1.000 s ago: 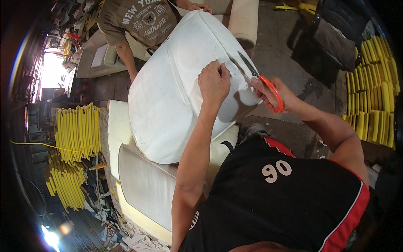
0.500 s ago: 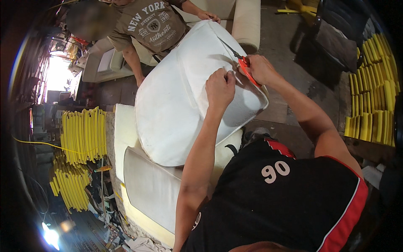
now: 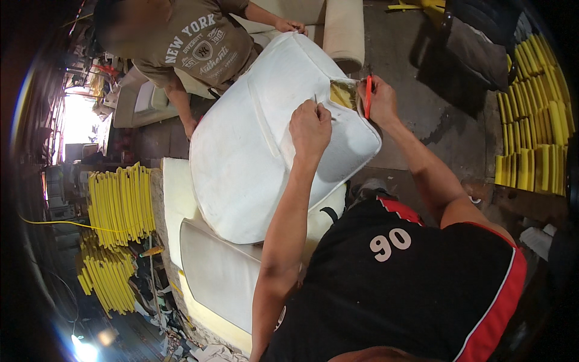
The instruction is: The person uses red-handled scissors to cut a white fabric cover from a cushion. They then place the cut fabric onto a large yellow foam sheet and continue trimming the edges to fit the foam shape.
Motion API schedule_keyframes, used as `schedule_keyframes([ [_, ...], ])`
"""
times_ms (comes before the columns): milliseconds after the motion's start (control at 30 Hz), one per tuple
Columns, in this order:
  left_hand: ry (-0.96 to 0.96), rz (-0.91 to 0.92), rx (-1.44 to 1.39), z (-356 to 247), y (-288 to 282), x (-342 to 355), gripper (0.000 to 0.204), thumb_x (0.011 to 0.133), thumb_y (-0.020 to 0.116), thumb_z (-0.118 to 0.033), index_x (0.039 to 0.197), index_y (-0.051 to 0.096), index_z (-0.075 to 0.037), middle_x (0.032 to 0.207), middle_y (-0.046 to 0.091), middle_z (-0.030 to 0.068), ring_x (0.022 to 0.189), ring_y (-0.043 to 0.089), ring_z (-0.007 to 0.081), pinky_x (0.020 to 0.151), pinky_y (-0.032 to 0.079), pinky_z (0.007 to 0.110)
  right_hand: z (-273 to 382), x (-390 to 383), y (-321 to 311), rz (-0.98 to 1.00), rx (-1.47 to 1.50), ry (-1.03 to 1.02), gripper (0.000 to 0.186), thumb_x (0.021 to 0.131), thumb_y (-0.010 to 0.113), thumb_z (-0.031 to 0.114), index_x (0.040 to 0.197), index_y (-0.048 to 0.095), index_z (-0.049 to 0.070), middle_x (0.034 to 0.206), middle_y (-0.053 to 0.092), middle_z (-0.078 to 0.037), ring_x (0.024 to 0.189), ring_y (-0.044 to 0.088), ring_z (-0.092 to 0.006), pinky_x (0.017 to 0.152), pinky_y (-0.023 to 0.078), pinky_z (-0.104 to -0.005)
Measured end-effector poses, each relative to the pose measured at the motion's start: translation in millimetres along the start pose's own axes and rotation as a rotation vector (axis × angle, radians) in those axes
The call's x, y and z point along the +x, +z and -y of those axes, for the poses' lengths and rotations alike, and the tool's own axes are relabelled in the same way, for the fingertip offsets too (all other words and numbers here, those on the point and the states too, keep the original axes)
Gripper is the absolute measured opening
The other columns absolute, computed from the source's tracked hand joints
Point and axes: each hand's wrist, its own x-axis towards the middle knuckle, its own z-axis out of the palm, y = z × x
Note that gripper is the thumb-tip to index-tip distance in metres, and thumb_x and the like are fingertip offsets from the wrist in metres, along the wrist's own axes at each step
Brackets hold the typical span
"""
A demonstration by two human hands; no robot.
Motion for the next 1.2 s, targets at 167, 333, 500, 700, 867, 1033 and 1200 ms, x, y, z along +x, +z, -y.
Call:
schedule_keyframes([
  [167,0.038,-0.096,0.067,7.6,10.4,1.9,0.022,0.089,0.057,-0.015,0.074,0.056,0.001,0.076,0.061,0.0211,0.076,0.059,0.0411,0.071,0.045,0.051,-17.1,19.0,22.8,-0.129,0.051,0.055,0.031,0.087,0.067,0.031,0.096,0.069,0.001,0.083,0.071,-0.020,0.079,0.070,-0.0357,0.070,0.052,-0.0420],
  [333,0.007,-0.136,0.078,13.8,15.0,4.7,0.023,0.090,0.057,-0.015,0.074,0.056,0.001,0.077,0.062,0.0207,0.077,0.059,0.0406,0.072,0.045,0.050,-29.3,26.7,35.4,-0.172,0.090,0.073,0.036,0.087,0.069,0.037,0.094,0.069,0.002,0.079,0.070,-0.018,0.076,0.070,-0.0288,0.068,0.052,-0.0400],
  [500,0.024,0.000,0.066,31.7,-2.2,-7.8,0.011,0.089,0.060,-0.012,0.088,0.058,-0.001,0.088,0.063,0.0178,0.088,0.058,0.0387,0.081,0.045,0.049,-45.4,37.0,9.9,-0.063,0.231,0.170,0.043,0.087,0.072,0.045,0.090,0.069,0.002,0.069,0.063,-0.005,0.062,0.059,-0.0145,0.058,0.048,-0.0342],
  [700,0.220,-0.104,0.110,42.9,-20.1,-94.7,0.034,0.092,0.061,-0.012,0.123,0.058,0.000,0.131,0.057,0.0225,0.125,0.049,0.0422,0.104,0.040,0.049,-97.9,-4.3,-28.4,0.317,0.010,0.311,0.041,0.092,0.067,0.048,0.097,0.069,0.007,0.073,0.060,0.000,0.061,0.055,-0.0097,0.054,0.046,-0.0276],
  [867,0.035,-0.068,0.091,46.6,-46.2,-178.0,0.034,0.092,0.061,-0.012,0.124,0.061,0.000,0.136,0.055,0.0213,0.133,0.045,0.0403,0.110,0.036,0.049,-99.7,-61.5,-6.5,0.357,0.728,0.635,0.052,0.093,0.064,0.050,0.121,0.064,0.006,0.098,0.067,-0.003,0.081,0.064,-0.0172,0.069,0.050,-0.0328],
  [1033,-0.301,-0.168,-0.042,44.2,-66.8,-249.7,0.025,0.095,0.059,-0.013,0.115,0.066,-0.001,0.120,0.065,0.0205,0.116,0.060,0.0363,0.100,0.046,0.043,-67.2,-42.0,19.7,0.235,0.890,0.678,0.050,0.096,0.060,0.043,0.129,0.058,0.004,0.116,0.066,-0.006,0.100,0.064,-0.0191,0.084,0.050,-0.0350],
  [1200,-0.572,-0.151,-0.123,42.5,-59.9,-306.1,0.022,0.096,0.059,-0.015,0.111,0.069,-0.002,0.108,0.070,0.0199,0.096,0.068,0.0322,0.087,0.052,0.039,-63.8,-12.6,28.2,0.265,0.836,0.574,0.037,0.100,0.053,0.034,0.124,0.061,0.008,0.120,0.066,-0.007,0.104,0.065,-0.0210,0.089,0.052,-0.0412],
])
